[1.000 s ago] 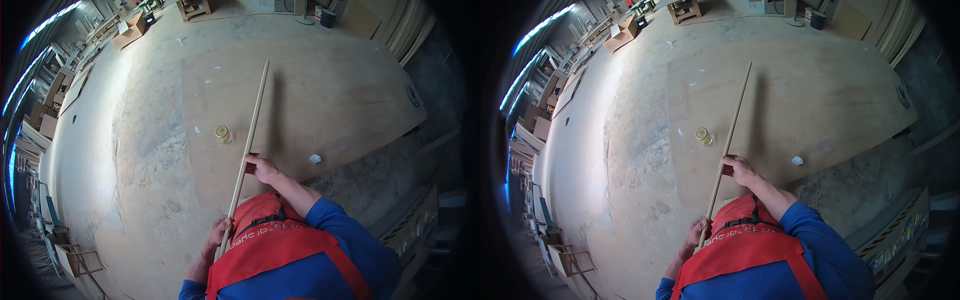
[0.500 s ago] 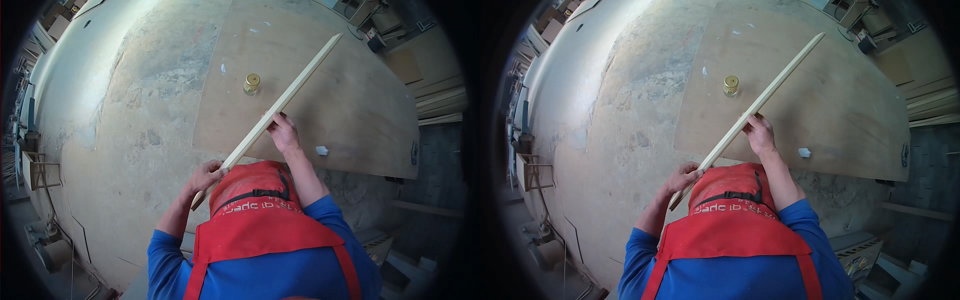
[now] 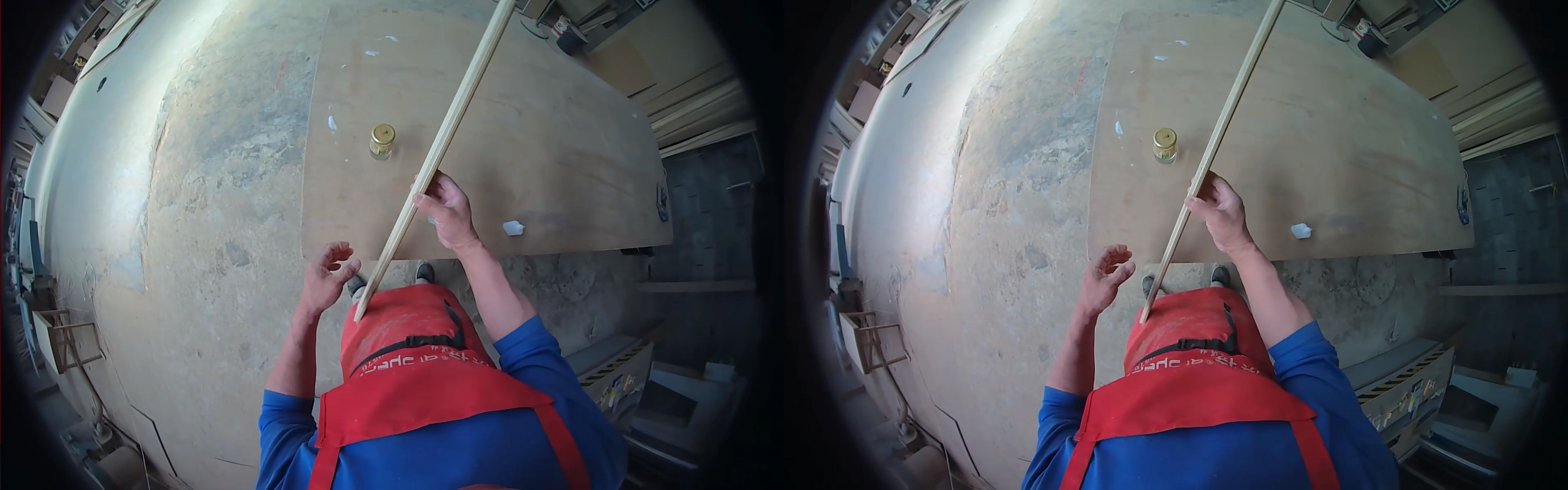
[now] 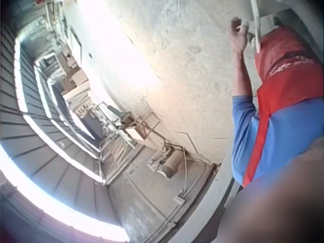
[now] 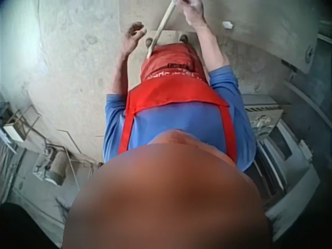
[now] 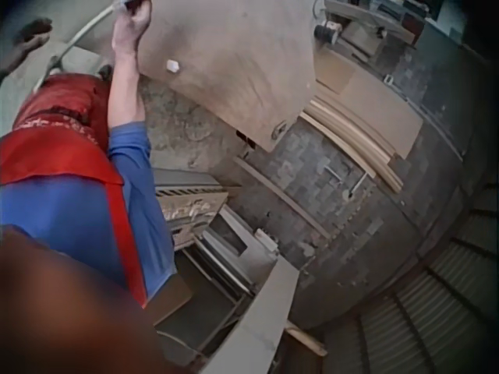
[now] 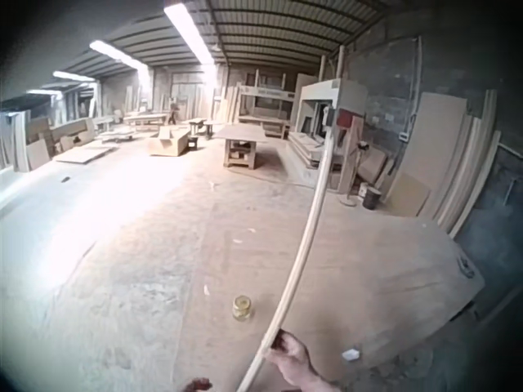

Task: Apply glue to the edge of a wooden plank.

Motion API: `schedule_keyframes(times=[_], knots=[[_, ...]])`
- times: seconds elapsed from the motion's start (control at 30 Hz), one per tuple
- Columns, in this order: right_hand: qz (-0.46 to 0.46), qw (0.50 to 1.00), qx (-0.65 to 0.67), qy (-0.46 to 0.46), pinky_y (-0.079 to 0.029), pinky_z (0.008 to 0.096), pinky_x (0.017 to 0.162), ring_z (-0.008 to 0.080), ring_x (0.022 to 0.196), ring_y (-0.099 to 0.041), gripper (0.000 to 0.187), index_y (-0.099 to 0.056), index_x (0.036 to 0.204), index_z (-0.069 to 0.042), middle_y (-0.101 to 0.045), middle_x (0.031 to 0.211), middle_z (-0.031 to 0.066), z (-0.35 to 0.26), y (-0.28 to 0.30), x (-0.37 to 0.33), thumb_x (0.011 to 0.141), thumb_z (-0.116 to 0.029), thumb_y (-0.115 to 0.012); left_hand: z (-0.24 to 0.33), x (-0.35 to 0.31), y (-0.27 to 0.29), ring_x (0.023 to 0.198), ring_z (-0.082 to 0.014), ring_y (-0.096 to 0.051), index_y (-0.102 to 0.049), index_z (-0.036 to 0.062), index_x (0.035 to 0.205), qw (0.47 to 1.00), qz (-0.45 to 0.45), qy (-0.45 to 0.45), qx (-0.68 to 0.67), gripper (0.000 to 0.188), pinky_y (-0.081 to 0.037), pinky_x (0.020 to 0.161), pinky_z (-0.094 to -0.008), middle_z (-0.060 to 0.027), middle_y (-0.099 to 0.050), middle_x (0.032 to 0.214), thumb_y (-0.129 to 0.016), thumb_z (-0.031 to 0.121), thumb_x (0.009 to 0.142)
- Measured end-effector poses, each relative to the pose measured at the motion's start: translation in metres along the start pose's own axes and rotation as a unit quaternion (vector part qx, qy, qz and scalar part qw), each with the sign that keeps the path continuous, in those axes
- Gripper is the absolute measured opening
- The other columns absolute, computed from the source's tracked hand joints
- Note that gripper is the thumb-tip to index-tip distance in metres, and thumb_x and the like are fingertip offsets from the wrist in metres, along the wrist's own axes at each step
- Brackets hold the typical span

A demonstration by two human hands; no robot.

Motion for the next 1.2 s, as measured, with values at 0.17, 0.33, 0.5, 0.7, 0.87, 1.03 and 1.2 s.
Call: schedule_keyframes(times=[0.17,0.33,0.5,0.7,0.87,1.03,1.2], knots=[[-0.048,0.997,-0.052,0.001,-0.055,0.0314,0.096,0.0129,0.107,-0.064,0.059,-0.056,0.144,0.003,-0.066,0.117,0.0042,-0.028,0.015,-0.01,0.09,-0.008,-0.078,0.021,-0.01,-0.003,0.12,-0.0172,-0.066,-0.063,0.0029,0.137,0.99,0.028,-0.019,-0.133,0.041,-0.053,0.1,-0.0317,-0.0089,-0.071,0.128,-0.076,0.019,0.102],[-0.121,0.984,-0.131,-0.029,-0.053,0.033,0.103,0.016,0.117,-0.064,0.068,-0.053,0.149,0.005,-0.067,0.129,0.0082,-0.033,0.03,-0.039,0.088,-0.01,-0.08,0.042,-0.029,-0.002,0.12,-0.0166,-0.066,-0.063,0.0044,0.137,0.98,0.091,-0.057,-0.17,0.038,-0.051,0.101,-0.0317,-0.0072,-0.072,0.128,-0.073,0.018,0.103],[-0.191,0.956,-0.218,-0.039,-0.052,0.0361,0.108,0.024,0.123,-0.067,0.073,-0.055,0.148,0.006,-0.07,0.135,0.017,-0.022,0.04,-0.074,0.084,-0.019,-0.081,0.069,-0.048,-0.025,0.127,-0.0204,-0.065,-0.06,0.0053,0.143,0.971,0.151,-0.059,-0.176,0.046,-0.049,0.104,-0.0358,-0.0097,-0.07,0.136,-0.073,0.021,0.102],[-0.303,0.92,-0.239,-0.062,-0.051,0.0374,0.11,0.0305,0.125,-0.068,0.078,-0.057,0.146,0.006,-0.07,0.135,0.0242,-0.004,0.028,-0.123,0.079,-0.025,-0.081,0.093,-0.062,-0.061,0.15,-0.0298,-0.047,-0.045,0.006,0.158,0.958,0.11,-0.147,-0.221,0.079,-0.043,0.118,-0.0481,-0.0151,-0.052,0.16,-0.083,0.033,0.094],[-0.404,0.877,-0.246,-0.089,-0.052,0.0376,0.11,0.0308,0.124,-0.069,0.08,-0.057,0.148,0.005,-0.07,0.136,0.0236,0.021,0.0,-0.155,0.078,-0.025,-0.081,0.078,-0.093,-0.058,0.153,-0.0315,-0.043,-0.042,0.0063,0.16,0.94,0.074,-0.165,-0.291,0.091,-0.038,0.124,-0.0524,-0.0143,-0.045,0.166,-0.089,0.035,0.088],[-0.469,0.828,-0.28,-0.126,-0.052,0.0386,0.109,0.0311,0.125,-0.069,0.082,-0.056,0.151,0.002,-0.07,0.138,0.0222,0.034,-0.034,-0.168,0.078,-0.025,-0.081,0.056,-0.122,-0.044,0.149,-0.0308,-0.047,-0.041,0.0091,0.16,0.933,0.072,-0.151,-0.318,0.096,-0.037,0.125,-0.0537,-0.0104,-0.05,0.159,-0.093,0.033,0.083],[-0.515,0.781,-0.315,-0.159,-0.052,0.0394,0.109,0.0332,0.124,-0.069,0.081,-0.057,0.151,0.001,-0.07,0.137,0.0228,0.049,-0.077,-0.171,0.078,-0.026,-0.081,0.038,-0.141,-0.015,0.13,-0.026,-0.057,-0.048,0.0124,0.151,0.898,0.076,-0.187,-0.391,0.087,-0.041,0.121,-0.0503,-0.0053,-0.058,0.135,-0.095,0.026,0.08]])
Point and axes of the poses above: each hand's wrist, its own x-axis towards the middle knuckle, its own y-axis out of the back of the hand, z = x × y, the point moved 8 cm from there along x, towards the middle knuckle
